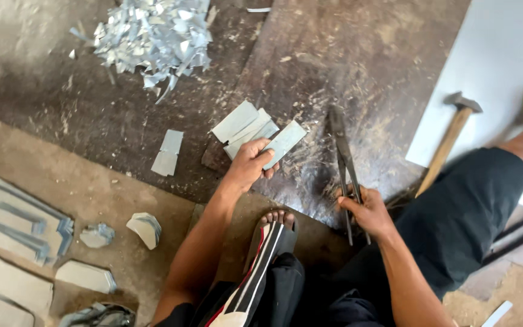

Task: The person sits on the floor of a workshop and cuts thin metal sheets into small pieces using hand shears. They pick up sheet pieces one at a time, trim edges into small triangular offcuts, and toss the finished pieces onto a growing scrap pile beside the cutting board.

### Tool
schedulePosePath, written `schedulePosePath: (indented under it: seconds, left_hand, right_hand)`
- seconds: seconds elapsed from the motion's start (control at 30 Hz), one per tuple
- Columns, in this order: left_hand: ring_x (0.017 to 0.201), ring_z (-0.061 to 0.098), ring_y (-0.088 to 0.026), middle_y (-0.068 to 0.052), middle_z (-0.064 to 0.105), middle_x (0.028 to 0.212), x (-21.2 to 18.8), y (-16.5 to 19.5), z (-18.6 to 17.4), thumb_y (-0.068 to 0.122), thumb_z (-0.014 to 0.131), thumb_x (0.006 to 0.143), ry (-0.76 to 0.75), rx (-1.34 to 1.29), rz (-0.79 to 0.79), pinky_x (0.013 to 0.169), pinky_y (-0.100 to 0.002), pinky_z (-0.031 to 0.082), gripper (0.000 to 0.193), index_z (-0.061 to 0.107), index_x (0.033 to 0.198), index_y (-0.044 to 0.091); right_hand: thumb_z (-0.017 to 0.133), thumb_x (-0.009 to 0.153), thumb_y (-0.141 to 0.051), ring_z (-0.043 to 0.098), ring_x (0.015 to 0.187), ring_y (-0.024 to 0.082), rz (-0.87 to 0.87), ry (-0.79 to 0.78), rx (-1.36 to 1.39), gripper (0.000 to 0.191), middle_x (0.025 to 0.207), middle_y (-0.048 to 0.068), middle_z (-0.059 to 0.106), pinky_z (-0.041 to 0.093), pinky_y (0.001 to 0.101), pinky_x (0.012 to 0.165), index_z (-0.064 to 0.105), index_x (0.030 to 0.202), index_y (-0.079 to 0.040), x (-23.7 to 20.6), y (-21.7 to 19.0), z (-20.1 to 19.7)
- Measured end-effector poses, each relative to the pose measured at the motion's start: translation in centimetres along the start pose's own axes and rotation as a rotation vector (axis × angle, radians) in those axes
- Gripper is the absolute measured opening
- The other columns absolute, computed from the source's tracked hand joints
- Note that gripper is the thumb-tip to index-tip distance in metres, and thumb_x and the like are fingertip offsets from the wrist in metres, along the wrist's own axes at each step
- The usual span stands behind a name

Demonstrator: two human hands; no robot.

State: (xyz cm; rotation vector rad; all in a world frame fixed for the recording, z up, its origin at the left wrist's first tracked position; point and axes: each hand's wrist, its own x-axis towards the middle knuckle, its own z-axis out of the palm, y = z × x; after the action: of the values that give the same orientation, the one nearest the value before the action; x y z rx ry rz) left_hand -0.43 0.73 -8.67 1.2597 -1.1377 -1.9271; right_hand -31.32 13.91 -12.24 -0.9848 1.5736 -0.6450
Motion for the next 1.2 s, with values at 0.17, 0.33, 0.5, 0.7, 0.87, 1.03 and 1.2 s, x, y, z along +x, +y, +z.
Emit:
schedulePosePath:
  seconds: [0.17,0.33,0.5,0.7,0.87,1.03,1.2]
  left_hand:
    - [0.052,0.057,-0.01,-0.005,0.067,0.075,3.0,3.3,-2.3,0.014,0.056,0.099,0.004,0.024,0.063,0.045,-0.026,0.042,0.019,0.066,0.109,0.002]
    - [0.055,0.055,-0.01,-0.008,0.067,0.076,5.6,8.0,-3.8,0.01,0.058,0.1,0.008,0.003,0.132,0.048,-0.027,0.045,0.015,0.066,0.107,-0.001]
    - [0.057,0.057,-0.009,-0.007,0.067,0.077,7.1,11.9,-4.6,0.01,0.057,0.101,-0.039,0.002,0.161,0.052,-0.027,0.049,0.015,0.066,0.108,0.0]
    - [0.052,0.053,-0.009,-0.007,0.067,0.076,7.3,12.3,-3.3,0.012,0.057,0.102,-0.107,0.163,0.08,0.048,-0.028,0.045,0.016,0.066,0.106,-0.001]
    - [0.053,0.056,-0.009,-0.007,0.067,0.075,7.3,11.2,-1.7,0.01,0.058,0.1,-0.177,0.229,0.111,0.049,-0.027,0.047,0.016,0.068,0.106,-0.001]
    - [0.053,0.056,-0.008,-0.005,0.067,0.076,7.4,11.3,-1.2,0.01,0.058,0.1,-0.197,0.245,0.127,0.049,-0.027,0.046,0.015,0.067,0.106,0.0]
    - [0.055,0.057,-0.008,-0.004,0.067,0.075,7.3,11.7,-1.0,0.011,0.057,0.1,-0.18,0.301,0.131,0.05,-0.026,0.047,0.016,0.068,0.105,0.0]
  right_hand:
    - [0.07,0.091,-0.018,0.061,0.056,0.009,-0.165,0.191,-0.139,0.02,0.064,0.002,0.066,0.05,0.0295,0.053,0.069,0.102,-0.002,-2.0,-3.1,3.1]
    - [0.06,0.108,-0.039,0.054,0.056,0.016,0.192,0.107,0.012,0.054,0.069,0.007,0.064,0.045,0.0368,0.053,0.07,0.089,0.011,0.4,-4.2,3.6]
    - [0.051,0.1,-0.041,0.066,0.082,0.017,0.025,-0.064,0.079,0.044,0.101,0.011,0.066,0.06,0.035,0.073,0.057,0.126,-0.005,0.2,-3.8,2.7]
    - [0.046,0.101,-0.037,0.071,0.102,0.018,0.034,-0.148,-0.055,0.049,0.115,0.012,0.07,0.063,0.0366,0.081,0.055,0.141,-0.009,-1.1,-4.4,3.9]
    - [0.047,0.101,-0.038,0.072,0.09,0.023,0.046,-0.132,-0.18,0.053,0.106,0.013,0.073,0.059,0.0376,0.082,0.054,0.147,-0.012,0.0,-5.4,4.3]
    - [0.048,0.102,-0.042,0.065,0.096,0.016,-0.077,-0.165,-0.159,0.055,0.108,0.009,0.068,0.058,0.0364,0.084,0.052,0.148,-0.012,1.1,-5.8,4.4]
    - [0.048,0.103,-0.04,0.058,0.092,0.023,-0.001,-0.215,-0.077,0.058,0.114,0.012,0.062,0.052,0.0435,0.089,0.046,0.156,-0.015,1.8,-5.5,4.5]
